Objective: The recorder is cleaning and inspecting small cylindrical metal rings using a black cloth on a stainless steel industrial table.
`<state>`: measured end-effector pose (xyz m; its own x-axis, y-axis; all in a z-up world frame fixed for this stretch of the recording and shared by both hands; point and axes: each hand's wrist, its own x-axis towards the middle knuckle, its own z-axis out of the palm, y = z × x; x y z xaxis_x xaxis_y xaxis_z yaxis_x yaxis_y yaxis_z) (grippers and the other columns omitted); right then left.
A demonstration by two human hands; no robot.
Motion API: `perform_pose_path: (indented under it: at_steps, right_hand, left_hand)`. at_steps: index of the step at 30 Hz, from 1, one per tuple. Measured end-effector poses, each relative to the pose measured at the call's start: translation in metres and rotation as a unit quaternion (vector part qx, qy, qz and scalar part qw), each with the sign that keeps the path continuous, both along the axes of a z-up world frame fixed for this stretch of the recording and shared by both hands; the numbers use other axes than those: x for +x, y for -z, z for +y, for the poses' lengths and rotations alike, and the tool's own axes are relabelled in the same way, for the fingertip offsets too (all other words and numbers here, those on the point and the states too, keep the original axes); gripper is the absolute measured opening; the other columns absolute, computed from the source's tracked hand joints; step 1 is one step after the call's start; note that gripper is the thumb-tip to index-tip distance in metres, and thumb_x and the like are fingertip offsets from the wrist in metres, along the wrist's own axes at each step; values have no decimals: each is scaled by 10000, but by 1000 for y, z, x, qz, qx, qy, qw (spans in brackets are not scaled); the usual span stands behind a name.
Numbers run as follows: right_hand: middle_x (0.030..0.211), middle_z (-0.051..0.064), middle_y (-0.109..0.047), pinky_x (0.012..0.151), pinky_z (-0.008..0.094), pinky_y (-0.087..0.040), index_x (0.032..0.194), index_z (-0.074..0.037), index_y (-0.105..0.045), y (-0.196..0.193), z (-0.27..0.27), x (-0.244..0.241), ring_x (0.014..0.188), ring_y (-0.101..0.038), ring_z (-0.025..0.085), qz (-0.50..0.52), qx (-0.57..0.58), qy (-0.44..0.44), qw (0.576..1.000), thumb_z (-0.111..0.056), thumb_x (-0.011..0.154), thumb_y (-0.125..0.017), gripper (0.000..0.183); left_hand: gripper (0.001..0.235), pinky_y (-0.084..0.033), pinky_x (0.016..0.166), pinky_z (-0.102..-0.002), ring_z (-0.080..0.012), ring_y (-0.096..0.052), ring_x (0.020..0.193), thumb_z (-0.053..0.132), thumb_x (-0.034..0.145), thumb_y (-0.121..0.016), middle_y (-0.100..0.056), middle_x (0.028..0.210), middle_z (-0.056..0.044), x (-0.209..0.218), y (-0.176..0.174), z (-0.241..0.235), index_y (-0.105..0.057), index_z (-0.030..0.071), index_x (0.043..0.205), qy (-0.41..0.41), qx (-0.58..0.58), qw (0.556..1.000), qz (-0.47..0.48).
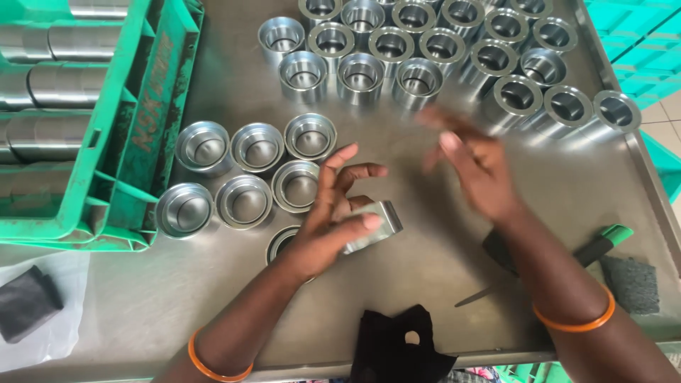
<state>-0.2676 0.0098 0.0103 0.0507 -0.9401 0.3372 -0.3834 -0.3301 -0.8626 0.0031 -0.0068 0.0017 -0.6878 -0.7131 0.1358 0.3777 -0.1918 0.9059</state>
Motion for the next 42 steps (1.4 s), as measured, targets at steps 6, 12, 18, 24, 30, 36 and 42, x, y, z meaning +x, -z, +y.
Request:
perform_pose_path:
  at_steps: [6,12,18,24,30,36,42]
  right_hand:
    - [1511,472,-374,1032,732,-224,1559,128,-421,62,-28,-94,1403,-275,629,397,-81,275,872,-319,1121,-581,646]
    - [1358,173,-604,998,648,-396,1433,-120,-569,22,-16,-32,1289,-459,525,482,69,272,830,-166,917,-659,526]
    - [1236,164,-641,925,362,-493,1384,-82,-627,0,1,-6,1069,-641,227,-13,89,-9,996,32,948,-690,455]
    - [1294,122,-697,992,325,-591,1251,-50,-694,-14,25,45,1225,-688,201,82,-123,-33,989,158,829,-573,486]
    - [1234,93,-751,975,323,-605,1292,-52,-685,-6,26,57,1119,-750,199,13,-29,0,999,41,837,-778,474]
    - [1293,112,-678,947,335,-573,1272,-33,-632,0,27,45,1127,-707,221,-45,11,-137,989,-66,951,-677,325]
    - [1222,123,-676,914,335,-546,1308,-23,-635,-6,29,49,1075,-684,218,-25,45,-72,996,-53,895,-714,421]
  left_hand:
    - [634,-514,964,-458,-264,-634,1082,280,811,-819,-638,1319,-62,-8,-3,18,-551,140,1368,-144,-420,852,-275]
    - [285,-408,907,-456,-293,-581,1040,211,707,-772,-682,1059,-28,-10,-5,23,-683,117,962,-142,-489,757,-410]
    - [274,-245,1012,-574,-251,-605,1060,257,746,-741,-675,1018,-45,-4,-6,14,-684,124,978,-230,-459,723,-463]
    - [349,-480,955,-374,-245,-616,1110,328,956,-700,-646,1128,-94,-4,-11,13,-664,77,1196,-124,-252,937,-206]
    - [273,-492,1014,-365,-272,-620,1141,162,936,-778,-676,1221,-107,-8,-20,31,-652,61,1155,-131,-338,920,-151]
    - [284,-516,1049,-401,-299,-664,1171,166,937,-768,-649,1223,-146,-8,-29,33,-633,45,1155,-93,-271,950,-127]
    - [335,-478,1172,-436,-347,-614,1334,163,936,-807,-641,1301,-169,-9,-17,32,-605,34,1170,-151,-379,906,-114]
